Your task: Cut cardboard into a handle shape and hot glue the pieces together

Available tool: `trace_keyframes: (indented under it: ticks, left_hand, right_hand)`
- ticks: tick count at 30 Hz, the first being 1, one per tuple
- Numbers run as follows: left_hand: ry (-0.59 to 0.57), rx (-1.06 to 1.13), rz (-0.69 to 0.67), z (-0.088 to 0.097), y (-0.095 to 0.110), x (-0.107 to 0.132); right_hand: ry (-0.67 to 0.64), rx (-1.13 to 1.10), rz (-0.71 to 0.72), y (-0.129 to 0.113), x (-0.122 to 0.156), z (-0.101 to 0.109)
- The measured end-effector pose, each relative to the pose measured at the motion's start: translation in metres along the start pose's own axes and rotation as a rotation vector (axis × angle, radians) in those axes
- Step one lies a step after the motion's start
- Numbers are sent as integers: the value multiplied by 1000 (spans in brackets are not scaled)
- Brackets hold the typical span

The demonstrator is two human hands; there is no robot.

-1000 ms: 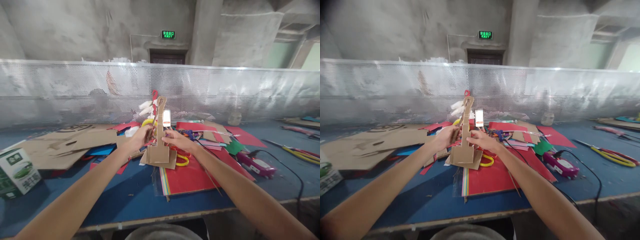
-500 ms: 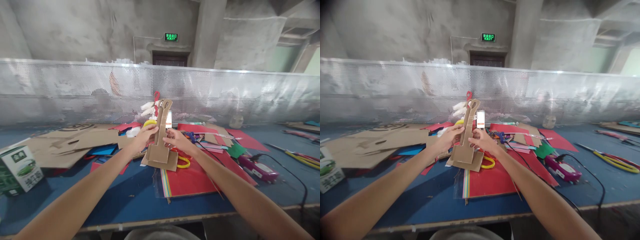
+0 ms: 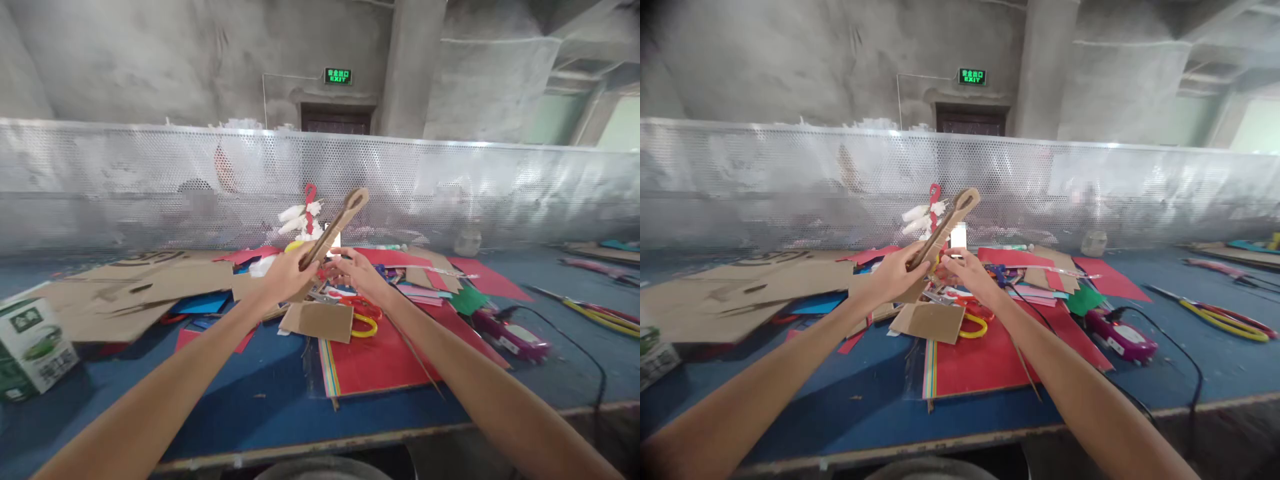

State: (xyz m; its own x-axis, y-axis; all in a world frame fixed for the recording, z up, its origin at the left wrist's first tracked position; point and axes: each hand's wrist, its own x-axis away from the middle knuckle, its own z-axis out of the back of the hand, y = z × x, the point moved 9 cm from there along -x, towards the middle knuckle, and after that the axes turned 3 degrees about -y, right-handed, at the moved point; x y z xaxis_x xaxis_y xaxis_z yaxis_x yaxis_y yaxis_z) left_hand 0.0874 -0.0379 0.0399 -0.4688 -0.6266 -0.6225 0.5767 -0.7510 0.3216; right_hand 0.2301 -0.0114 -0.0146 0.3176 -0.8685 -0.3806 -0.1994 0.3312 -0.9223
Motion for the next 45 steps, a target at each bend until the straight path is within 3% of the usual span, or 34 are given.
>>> trace_keyframes:
  ticks: [3, 6, 11, 16, 20, 31, 38, 45]
  left_hand:
    - [-2, -376, -68, -4, 14, 4]
    - [-35, -548, -216, -15, 24, 8]
    - [-153, -504, -334, -27, 10, 10]
    - [-207, -402, -232, -27, -16, 5]
    - [-264, -359, -238, -29, -25, 7]
    - [-323, -420, -202, -29, -39, 5]
    - [-378, -513, -84, -9, -79, 4]
    - [-408, -535, -116, -8, -84, 6]
  right_hand:
    - [-10, -113, 105, -11, 0, -3]
    - [43, -130, 166, -10, -1, 1]
    - [25, -114, 166, 4, -4, 9]
    - [-85, -31, 137, 12, -3, 14]
    - [-172, 19, 111, 13, -1, 11]
    - [-149, 39, 128, 16, -5, 14]
    - [80, -191, 128, 4, -8, 45]
    - [212, 89, 96, 11, -9, 58]
